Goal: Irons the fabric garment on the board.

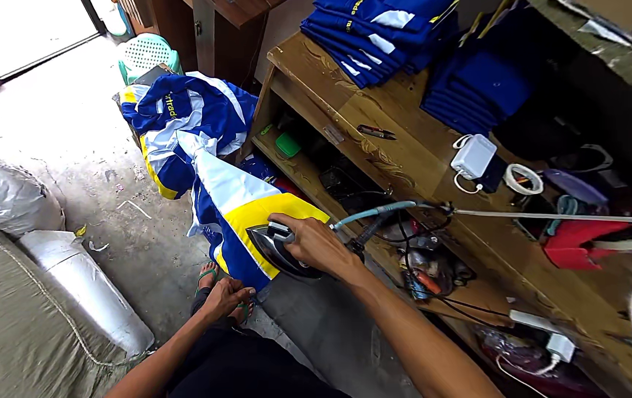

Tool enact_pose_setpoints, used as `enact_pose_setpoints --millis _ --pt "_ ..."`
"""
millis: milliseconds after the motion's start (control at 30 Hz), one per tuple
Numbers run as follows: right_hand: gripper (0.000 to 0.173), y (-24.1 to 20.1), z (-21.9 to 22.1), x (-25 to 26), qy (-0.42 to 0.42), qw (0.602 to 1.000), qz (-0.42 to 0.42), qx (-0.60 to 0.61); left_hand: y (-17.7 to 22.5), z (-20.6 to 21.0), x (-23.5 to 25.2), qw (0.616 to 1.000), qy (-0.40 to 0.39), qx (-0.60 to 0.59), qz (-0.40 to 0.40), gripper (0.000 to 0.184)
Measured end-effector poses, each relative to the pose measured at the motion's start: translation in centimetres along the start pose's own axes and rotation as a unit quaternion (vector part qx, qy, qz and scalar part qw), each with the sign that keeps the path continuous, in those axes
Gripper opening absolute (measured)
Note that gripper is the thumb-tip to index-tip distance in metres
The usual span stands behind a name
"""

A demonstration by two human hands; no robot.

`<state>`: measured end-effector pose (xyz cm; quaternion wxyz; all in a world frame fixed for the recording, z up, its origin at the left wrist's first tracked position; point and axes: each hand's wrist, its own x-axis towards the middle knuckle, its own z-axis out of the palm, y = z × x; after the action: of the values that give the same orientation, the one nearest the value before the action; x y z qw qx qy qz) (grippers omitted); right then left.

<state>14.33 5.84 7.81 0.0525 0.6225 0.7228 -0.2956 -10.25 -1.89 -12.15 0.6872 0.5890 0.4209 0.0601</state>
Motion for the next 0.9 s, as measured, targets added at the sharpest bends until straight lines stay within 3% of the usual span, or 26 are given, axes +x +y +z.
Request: enact_pose_setpoints --millis 267,467,567,700,800,900 --pt "0.059 3.3 4.4 -6.1 0.03 0.998 0.034 0.049 2.7 -2.4 0.4 0.977 -0.042 0.18 -0.101 0.059" --pt "0.056 7.3 7.2 -11.7 0.075 0.98 0.16 0.091 9.4 -4.0 0.0 0.912 -0.209 0.342 -0.083 0.048" --pt "0.056 9.3 8.8 -15.0 0.086 0.968 0.217 0.094 14.0 -4.5 0.8 0.906 -0.158 0.392 -0.033 0.039" --pt "0.053 12.8 11.6 -20.6 0.172 0.935 0.286 0.124 16.4 -2.6 3.8 0.894 0.007 0.435 0.108 0.024" --pt "0.054 15.5 13.4 -24.2 0.212 0.911 0.328 0.135 16.2 -0.4 5.9 0.867 0.022 0.469 0.167 0.029" --pt "0.057 17.6 14.4 -27.2 0.222 0.895 0.361 0.142 16.1 1.1 6.8 0.828 0.017 0.538 0.157 0.041"
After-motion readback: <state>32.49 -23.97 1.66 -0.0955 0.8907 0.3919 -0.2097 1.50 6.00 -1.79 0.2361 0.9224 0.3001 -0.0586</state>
